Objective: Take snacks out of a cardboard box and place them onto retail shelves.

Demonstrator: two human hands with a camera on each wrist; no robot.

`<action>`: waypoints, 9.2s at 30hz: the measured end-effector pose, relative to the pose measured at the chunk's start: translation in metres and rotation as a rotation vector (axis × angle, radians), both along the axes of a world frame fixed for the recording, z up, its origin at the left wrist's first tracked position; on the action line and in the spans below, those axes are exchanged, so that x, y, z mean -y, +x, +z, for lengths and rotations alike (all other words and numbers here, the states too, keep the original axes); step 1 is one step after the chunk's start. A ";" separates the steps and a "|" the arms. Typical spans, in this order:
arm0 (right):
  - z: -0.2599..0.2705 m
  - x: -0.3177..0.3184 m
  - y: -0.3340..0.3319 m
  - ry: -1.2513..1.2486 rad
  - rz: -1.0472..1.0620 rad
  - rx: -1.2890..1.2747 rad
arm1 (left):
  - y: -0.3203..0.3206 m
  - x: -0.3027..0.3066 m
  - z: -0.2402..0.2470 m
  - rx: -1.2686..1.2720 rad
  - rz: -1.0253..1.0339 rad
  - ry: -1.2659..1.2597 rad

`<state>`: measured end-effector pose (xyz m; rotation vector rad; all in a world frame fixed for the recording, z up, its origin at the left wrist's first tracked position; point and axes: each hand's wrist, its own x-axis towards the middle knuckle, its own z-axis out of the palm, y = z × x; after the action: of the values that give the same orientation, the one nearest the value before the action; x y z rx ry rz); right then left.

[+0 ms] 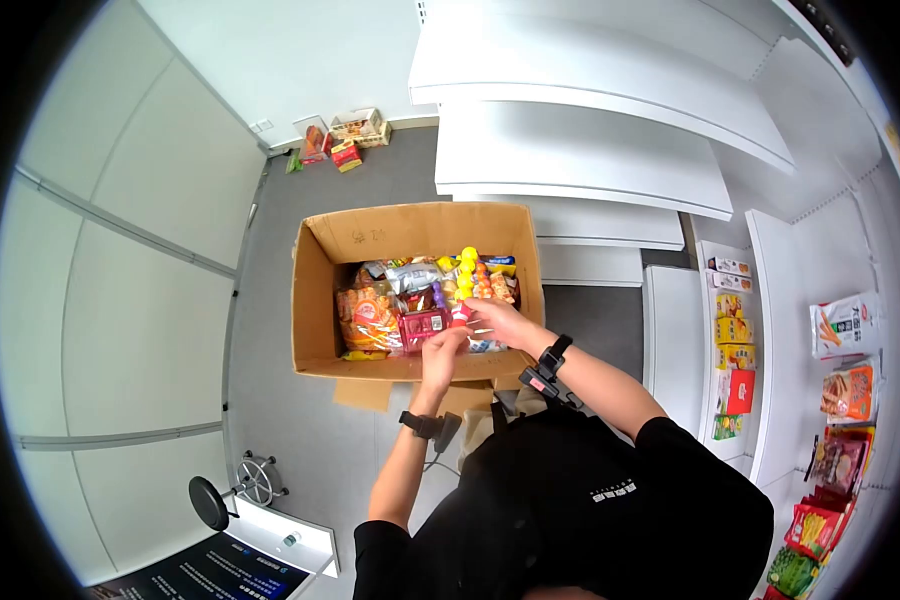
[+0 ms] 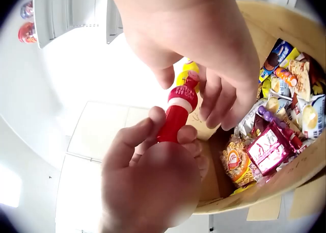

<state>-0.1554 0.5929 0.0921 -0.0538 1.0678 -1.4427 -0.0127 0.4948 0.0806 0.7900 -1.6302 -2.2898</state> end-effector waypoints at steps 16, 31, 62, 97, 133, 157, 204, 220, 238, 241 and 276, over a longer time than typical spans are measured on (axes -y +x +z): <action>0.017 -0.096 0.059 0.002 -0.381 -0.088 | 0.026 -0.069 -0.002 -0.072 -0.424 -0.133; 0.035 -0.267 0.108 0.064 -0.500 -0.256 | -0.006 -0.190 0.020 0.001 -0.646 -0.140; 0.051 -0.565 0.326 0.165 -0.902 -0.355 | 0.084 -0.496 0.037 -0.020 -1.201 -0.216; -0.127 -0.636 0.335 0.293 -1.327 0.305 | -0.002 -0.483 -0.013 0.299 -1.283 -0.083; -0.287 -0.855 0.130 0.421 -1.522 0.462 | 0.026 -0.551 -0.101 0.685 -0.853 0.068; -0.203 -0.790 0.229 0.075 -1.861 0.424 | 0.003 -0.502 -0.041 0.505 -0.931 0.071; -0.128 -0.428 0.007 0.227 -1.054 0.227 | 0.080 -0.113 -0.023 0.299 -0.053 0.085; -0.090 -0.192 -0.150 0.287 -0.376 0.001 | -0.052 -0.039 -0.051 0.429 -0.036 0.196; -0.107 -0.004 -0.236 0.547 0.200 -0.447 | -0.123 0.003 -0.131 0.717 0.199 0.260; -0.103 -0.002 -0.230 0.573 0.222 -0.533 | -0.127 0.000 -0.169 0.635 0.144 0.083; -0.097 -0.017 -0.240 0.515 0.271 -0.486 | -0.178 0.036 -0.165 0.539 0.061 0.217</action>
<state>-0.3955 0.6095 -0.0054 -0.1785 1.7339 -0.8935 -0.1905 0.4587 -0.0846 1.5975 -1.5203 -2.3667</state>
